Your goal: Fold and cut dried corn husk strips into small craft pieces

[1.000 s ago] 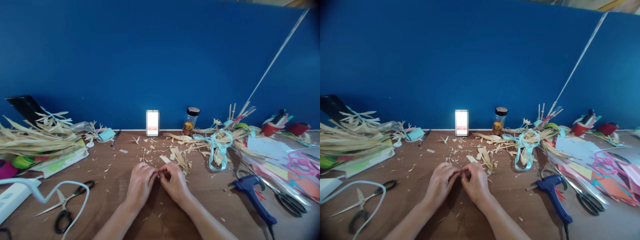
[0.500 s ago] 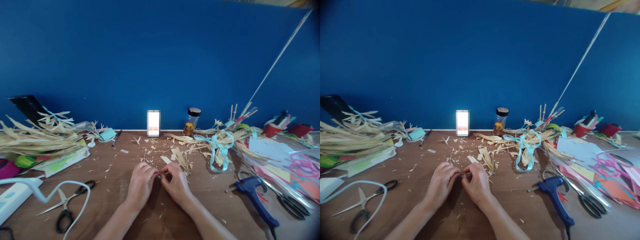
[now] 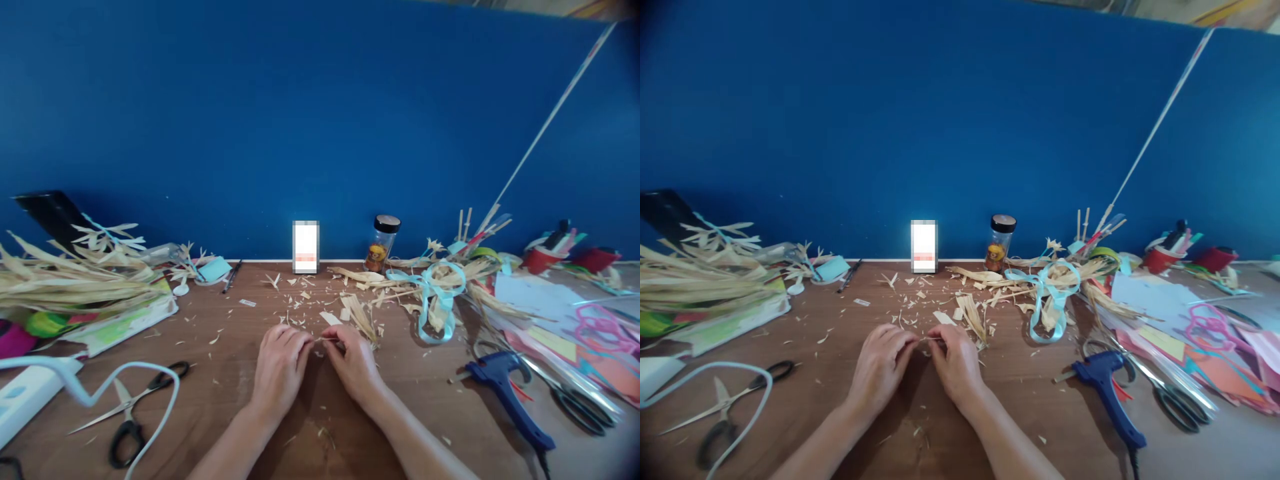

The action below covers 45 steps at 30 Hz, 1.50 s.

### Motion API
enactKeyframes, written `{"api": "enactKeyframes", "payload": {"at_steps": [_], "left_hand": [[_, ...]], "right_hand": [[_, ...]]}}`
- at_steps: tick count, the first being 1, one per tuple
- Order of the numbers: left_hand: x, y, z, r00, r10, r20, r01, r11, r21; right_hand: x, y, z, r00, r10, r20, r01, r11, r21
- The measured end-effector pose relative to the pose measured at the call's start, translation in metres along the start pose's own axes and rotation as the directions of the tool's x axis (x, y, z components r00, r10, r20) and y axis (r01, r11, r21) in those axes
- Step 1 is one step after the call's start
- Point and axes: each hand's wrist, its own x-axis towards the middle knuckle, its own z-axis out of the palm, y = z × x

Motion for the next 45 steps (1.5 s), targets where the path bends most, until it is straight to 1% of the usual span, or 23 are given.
{"api": "enactKeyframes", "payload": {"at_steps": [3, 9, 11, 14, 18, 28, 35, 45], "left_hand": [[0.000, 0.001, 0.000, 1.000, 0.005, -0.009, -0.006, 1.000, -0.010], [-0.001, -0.001, 0.003, 0.996, 0.086, 0.023, -0.084, 0.995, -0.056], [-0.002, -0.003, 0.004, 0.995, 0.098, 0.009, -0.097, 0.993, -0.063], [-0.002, -0.004, 0.004, 0.996, 0.093, -0.014, -0.094, 0.994, -0.058], [-0.002, -0.002, 0.003, 0.997, 0.076, 0.005, -0.076, 0.996, -0.040], [-0.001, 0.001, 0.005, 0.997, 0.045, 0.059, -0.046, 0.999, 0.026], [-0.001, 0.001, 0.005, 0.998, 0.046, 0.044, -0.048, 0.998, 0.048], [0.000, 0.002, 0.002, 0.998, 0.070, -0.002, -0.070, 0.997, 0.026]], "right_hand": [[-0.001, 0.000, 0.000, 1.000, 0.012, 0.014, -0.012, 1.000, -0.015], [-0.004, -0.003, 0.002, 0.999, 0.011, 0.045, -0.010, 1.000, -0.028], [-0.005, -0.004, 0.002, 0.999, 0.002, 0.052, -0.001, 1.000, -0.031], [-0.004, -0.005, 0.001, 0.999, -0.024, 0.045, 0.026, 0.999, -0.044], [-0.003, -0.007, -0.002, 0.997, -0.067, 0.023, 0.068, 0.995, -0.077], [-0.004, -0.005, -0.001, 0.998, -0.056, -0.005, 0.055, 0.991, -0.120], [-0.003, -0.007, -0.002, 0.999, -0.051, 0.010, 0.051, 0.989, -0.136], [-0.002, -0.010, -0.007, 0.998, -0.068, 0.003, 0.068, 0.987, -0.149]]}}
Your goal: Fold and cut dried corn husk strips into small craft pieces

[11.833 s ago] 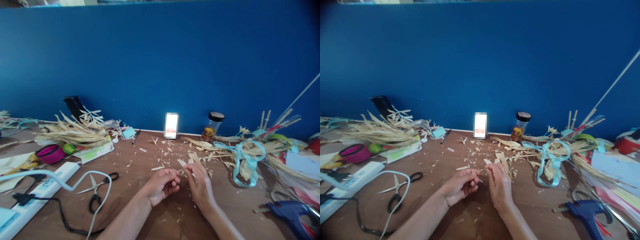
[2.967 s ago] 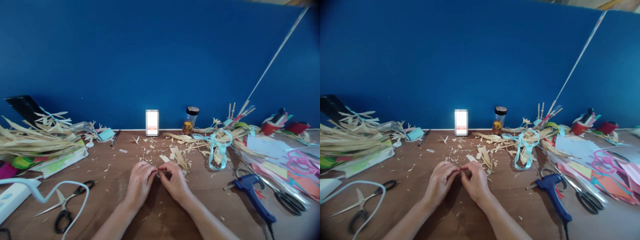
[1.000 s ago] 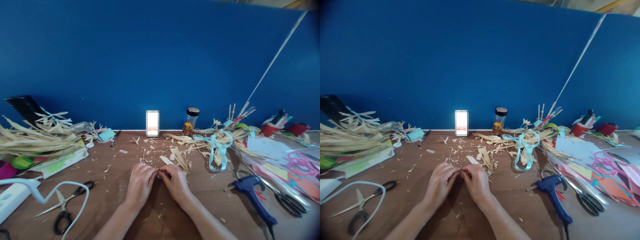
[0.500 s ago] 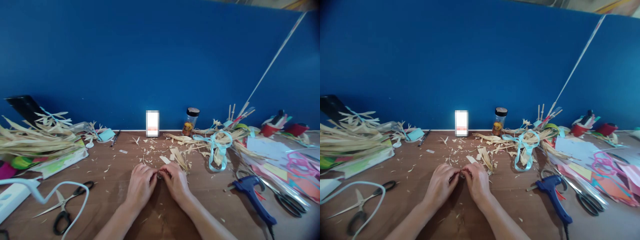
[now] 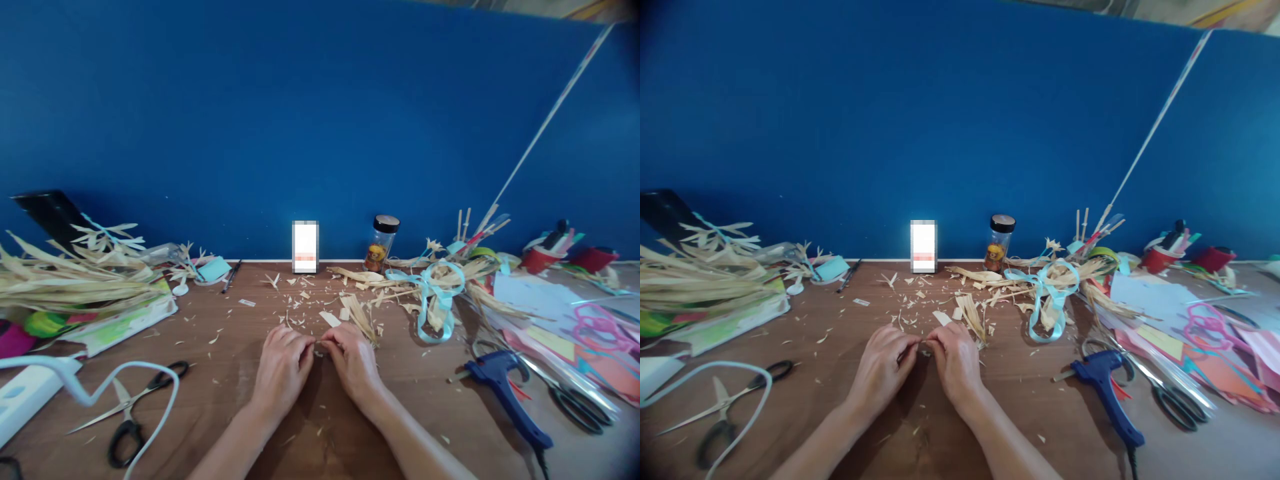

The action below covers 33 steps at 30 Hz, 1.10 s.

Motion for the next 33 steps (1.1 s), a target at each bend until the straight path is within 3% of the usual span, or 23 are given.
{"api": "enactKeyframes", "payload": {"at_steps": [20, 27, 30, 33], "left_hand": [[-0.0014, -0.0054, 0.0019, 0.996, -0.085, 0.027, 0.088, 0.987, -0.134], [-0.0016, -0.0024, -0.0006, 0.980, -0.189, 0.058, 0.197, 0.950, -0.244], [0.0018, 0.0012, -0.0032, 0.955, -0.248, 0.161, 0.294, 0.850, -0.437], [0.0040, 0.0035, -0.0018, 0.881, -0.327, 0.341, 0.472, 0.565, -0.677]], "right_hand": [[0.0006, -0.0004, 0.0016, 0.998, -0.005, -0.057, 0.009, 0.998, 0.068], [-0.0004, -0.0016, 0.0011, 0.997, -0.020, -0.072, 0.026, 0.997, 0.074], [0.0009, -0.0009, 0.0019, 0.994, 0.005, -0.112, 0.008, 0.993, 0.114], [0.0021, -0.0016, 0.0026, 0.987, 0.038, -0.153, -0.013, 0.987, 0.162]]}}
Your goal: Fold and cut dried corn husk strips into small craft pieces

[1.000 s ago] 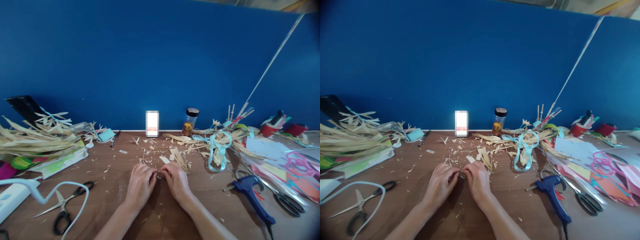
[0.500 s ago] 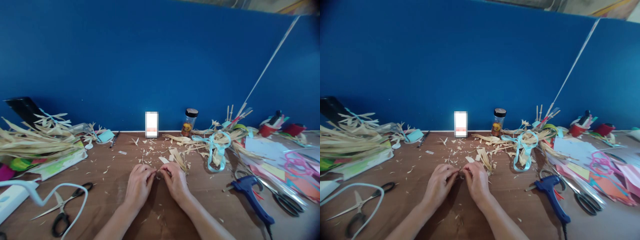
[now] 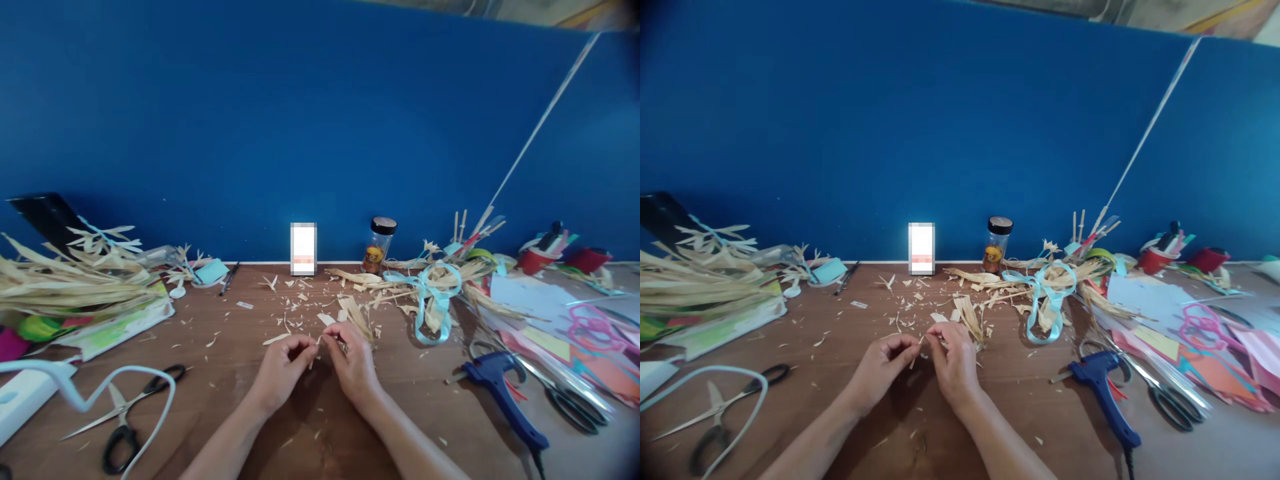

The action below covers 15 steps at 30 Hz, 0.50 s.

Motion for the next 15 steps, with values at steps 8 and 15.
{"api": "enactKeyframes", "payload": {"at_steps": [8, 15], "left_hand": [[0.0004, -0.0066, 0.0071, 0.974, -0.214, 0.069, 0.210, 0.759, -0.617], [0.0002, -0.0074, 0.0087, 0.960, -0.274, 0.050, 0.232, 0.689, -0.687]], "right_hand": [[-0.0047, -0.0077, 0.0030, 1.000, -0.006, 0.019, 0.005, 0.998, 0.059], [-0.0064, -0.0084, 0.0070, 0.997, 0.069, 0.046, -0.075, 0.986, 0.149]]}}
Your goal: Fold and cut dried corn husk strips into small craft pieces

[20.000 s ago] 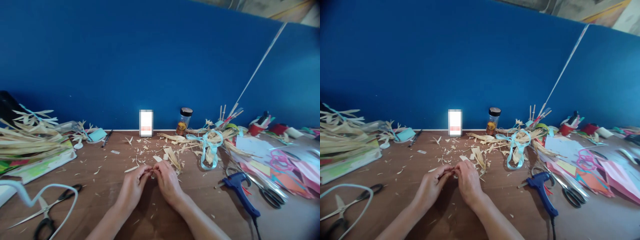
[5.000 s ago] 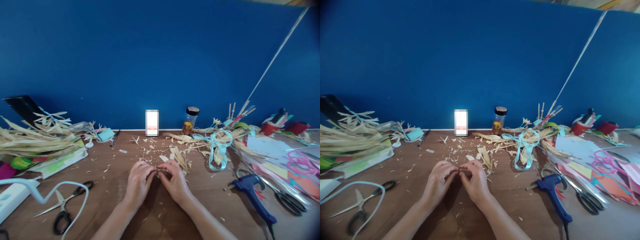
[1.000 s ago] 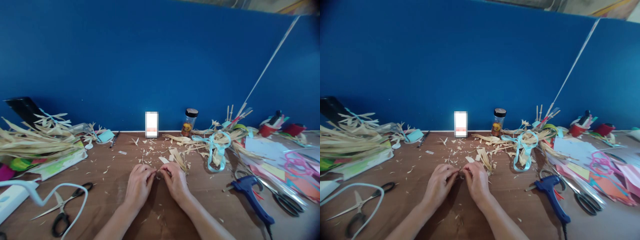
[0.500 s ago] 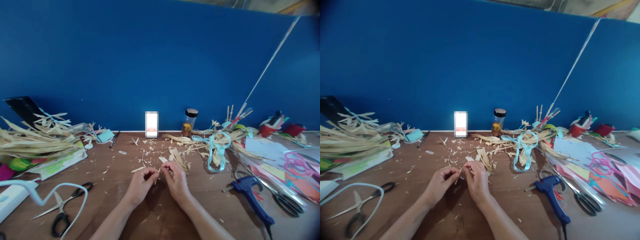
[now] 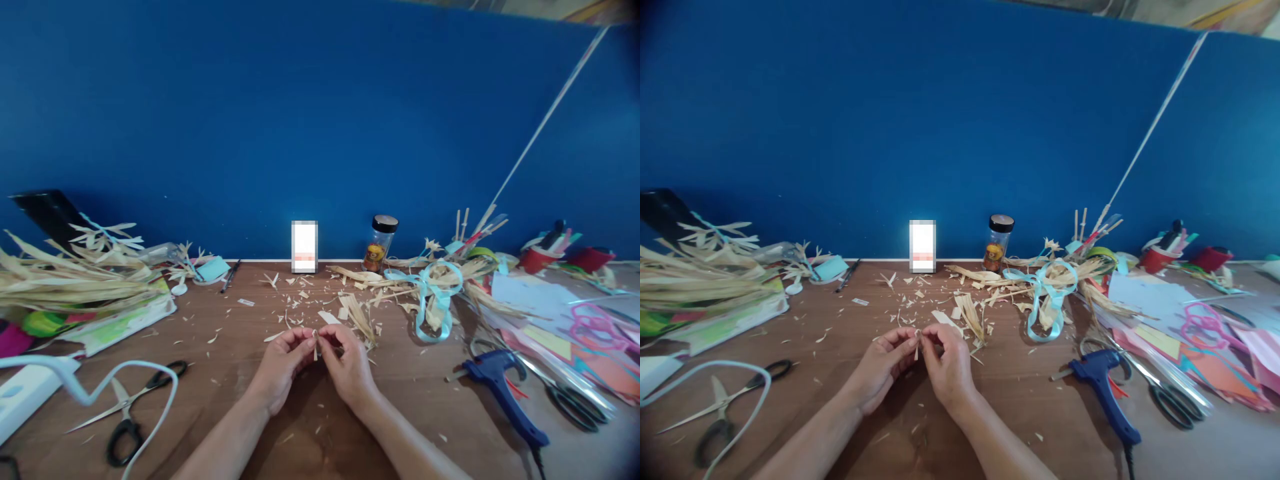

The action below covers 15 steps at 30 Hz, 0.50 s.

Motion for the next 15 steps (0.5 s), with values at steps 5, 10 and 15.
{"api": "enactKeyframes", "payload": {"at_steps": [5, 10, 15], "left_hand": [[0.0026, 0.0002, -0.0013, 1.000, 0.002, -0.018, -0.002, 1.000, -0.016], [0.0045, -0.0025, -0.0035, 0.998, -0.020, -0.052, 0.017, 0.998, -0.061], [0.0034, -0.0019, -0.0023, 0.997, -0.032, -0.064, 0.027, 0.996, -0.086]], "right_hand": [[-0.0002, -0.0010, 0.0003, 1.000, 0.014, 0.026, -0.015, 0.999, 0.046], [-0.0007, -0.0024, -0.0008, 0.997, 0.009, 0.077, -0.010, 1.000, 0.014], [-0.0013, -0.0023, -0.0003, 0.996, 0.012, 0.091, -0.011, 1.000, -0.014]]}}
